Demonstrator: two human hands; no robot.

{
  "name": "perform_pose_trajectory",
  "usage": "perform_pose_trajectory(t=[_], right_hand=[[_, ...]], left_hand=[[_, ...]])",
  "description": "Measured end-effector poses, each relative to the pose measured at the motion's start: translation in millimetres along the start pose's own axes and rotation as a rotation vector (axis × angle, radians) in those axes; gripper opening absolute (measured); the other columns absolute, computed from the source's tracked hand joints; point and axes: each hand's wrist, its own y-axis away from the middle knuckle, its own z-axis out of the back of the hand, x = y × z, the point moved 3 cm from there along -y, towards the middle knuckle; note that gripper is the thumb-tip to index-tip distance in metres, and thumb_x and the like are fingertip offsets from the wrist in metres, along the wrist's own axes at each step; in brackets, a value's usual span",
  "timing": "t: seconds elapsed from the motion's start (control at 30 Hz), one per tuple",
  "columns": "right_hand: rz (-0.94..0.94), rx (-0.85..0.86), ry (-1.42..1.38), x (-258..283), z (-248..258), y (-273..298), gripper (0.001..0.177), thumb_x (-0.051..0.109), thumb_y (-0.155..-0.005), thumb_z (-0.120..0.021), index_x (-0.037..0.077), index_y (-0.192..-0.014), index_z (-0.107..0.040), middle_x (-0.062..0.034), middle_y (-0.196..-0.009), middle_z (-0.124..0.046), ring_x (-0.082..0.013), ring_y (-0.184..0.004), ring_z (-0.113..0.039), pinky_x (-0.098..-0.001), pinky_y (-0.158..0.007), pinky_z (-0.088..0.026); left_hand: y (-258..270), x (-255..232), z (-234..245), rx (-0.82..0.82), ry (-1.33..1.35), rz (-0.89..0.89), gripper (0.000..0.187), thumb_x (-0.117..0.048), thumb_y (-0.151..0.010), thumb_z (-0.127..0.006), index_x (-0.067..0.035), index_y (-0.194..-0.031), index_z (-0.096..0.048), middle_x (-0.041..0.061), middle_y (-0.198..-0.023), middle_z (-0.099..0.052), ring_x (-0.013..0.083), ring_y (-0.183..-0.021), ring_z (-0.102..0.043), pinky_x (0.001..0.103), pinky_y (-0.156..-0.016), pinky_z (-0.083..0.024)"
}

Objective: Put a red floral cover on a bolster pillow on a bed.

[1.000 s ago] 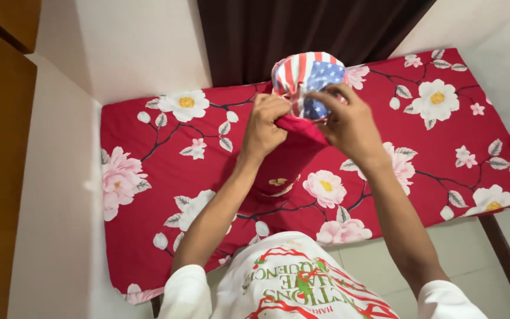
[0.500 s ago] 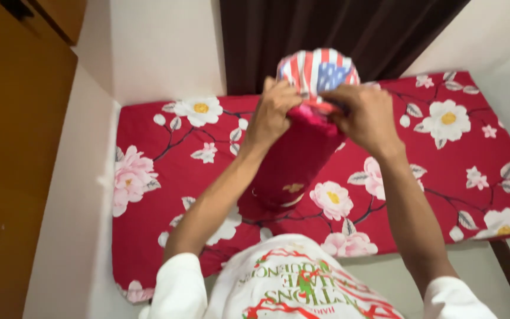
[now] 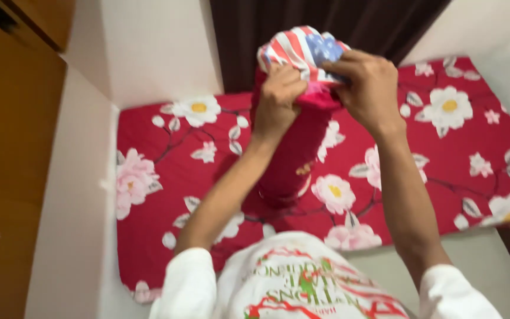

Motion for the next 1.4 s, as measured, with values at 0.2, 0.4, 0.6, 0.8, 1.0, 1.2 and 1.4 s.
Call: perform_pose_trajectory(t=[0.2, 0.4, 0.6, 0.8, 1.0, 1.2, 1.4], right_hand=[[0.123, 0.014, -0.052, -27, -18, 5, 0.041, -0.012, -0.075, -0.077, 0.006, -0.112, -0.080, -0.0103, -0.105, -0.075, -0.0252, -0.090, -0.074, -0.0340, -0.078, -0.060], [0.029, 0.188, -0.281, -42, -13, 10, 0.039, -0.011, -0.077, -0.082, 0.002, -0.113, -0.077, -0.0101, -0.106, -0.071, -0.0218, -0.091, -0.072, -0.0297, -0.075, -0.060], [0.006, 0.288, -0.176, -30, -13, 13, 0.048, -0.009, -0.070, -0.084, 0.007, -0.114, -0.078, -0.0091, -0.112, -0.069, -0.0260, -0.105, -0.062, -0.0345, -0.085, -0.057], [-0.174, 0.382, -0.276, -5, -26, 30, 0.053, -0.003, -0.081, -0.064, 0.008, -0.133, -0.061, -0.0134, -0.124, -0.062, -0.0295, -0.119, -0.059, -0.0413, -0.106, -0.049], [0.208, 0.156, 0.180, 24, -50, 29, 0.084, 0.053, -0.062, -0.091, -0.002, -0.119, -0.063, -0.0179, -0.117, -0.066, -0.0393, -0.109, -0.057, -0.0502, -0.092, -0.042], [0.092, 0.214, -0.237, -10, -47, 32, 0.041, 0.017, -0.075, -0.090, 0.003, -0.105, -0.067, -0.0103, -0.099, -0.067, -0.0320, -0.103, -0.061, -0.0464, -0.096, -0.046], [0.067, 0.194, -0.207, -24, -40, 27, 0.033, 0.002, -0.077, -0.085, 0.003, -0.102, -0.063, -0.0076, -0.098, -0.065, -0.0282, -0.098, -0.059, -0.0393, -0.088, -0.051]], left_hand=[[17, 10, 32, 0.215, -0.051, 0.042, 0.044, -0.035, -0.061, -0.096, -0.003, -0.076, -0.069, 0.003, -0.076, -0.063, 0.0233, -0.083, -0.056, 0.045, -0.084, -0.034], [60, 62, 20, 0.304, -0.093, 0.191, 0.051, -0.033, -0.055, -0.095, -0.004, -0.091, -0.074, 0.008, -0.097, -0.071, 0.0260, -0.105, -0.054, 0.046, -0.096, -0.033], [66, 77, -10, 0.290, -0.011, 0.303, 0.028, 0.005, -0.075, -0.075, -0.005, -0.101, -0.076, 0.012, -0.091, -0.072, 0.0294, -0.091, -0.062, 0.040, -0.089, -0.045], [35, 47, 2, 0.072, 0.062, 0.157, 0.021, 0.010, -0.079, -0.073, 0.002, -0.096, -0.064, 0.015, -0.083, -0.065, 0.0321, -0.080, -0.064, 0.042, -0.081, -0.051], [29, 35, 13, 0.100, 0.091, 0.223, 0.020, 0.014, -0.075, -0.064, 0.003, -0.092, -0.063, 0.015, -0.085, -0.066, 0.0312, -0.082, -0.063, 0.039, -0.077, -0.050], [14, 19, 37, 0.191, -0.029, -0.044, 0.052, -0.030, -0.049, -0.089, 0.002, -0.084, -0.067, 0.010, -0.080, -0.067, 0.0312, -0.079, -0.057, 0.041, -0.073, -0.043], [33, 75, 1, 0.215, -0.082, 0.034, 0.015, 0.005, -0.072, -0.075, -0.003, -0.076, -0.064, 0.011, -0.079, -0.061, 0.0248, -0.076, -0.061, 0.039, -0.065, -0.049]])
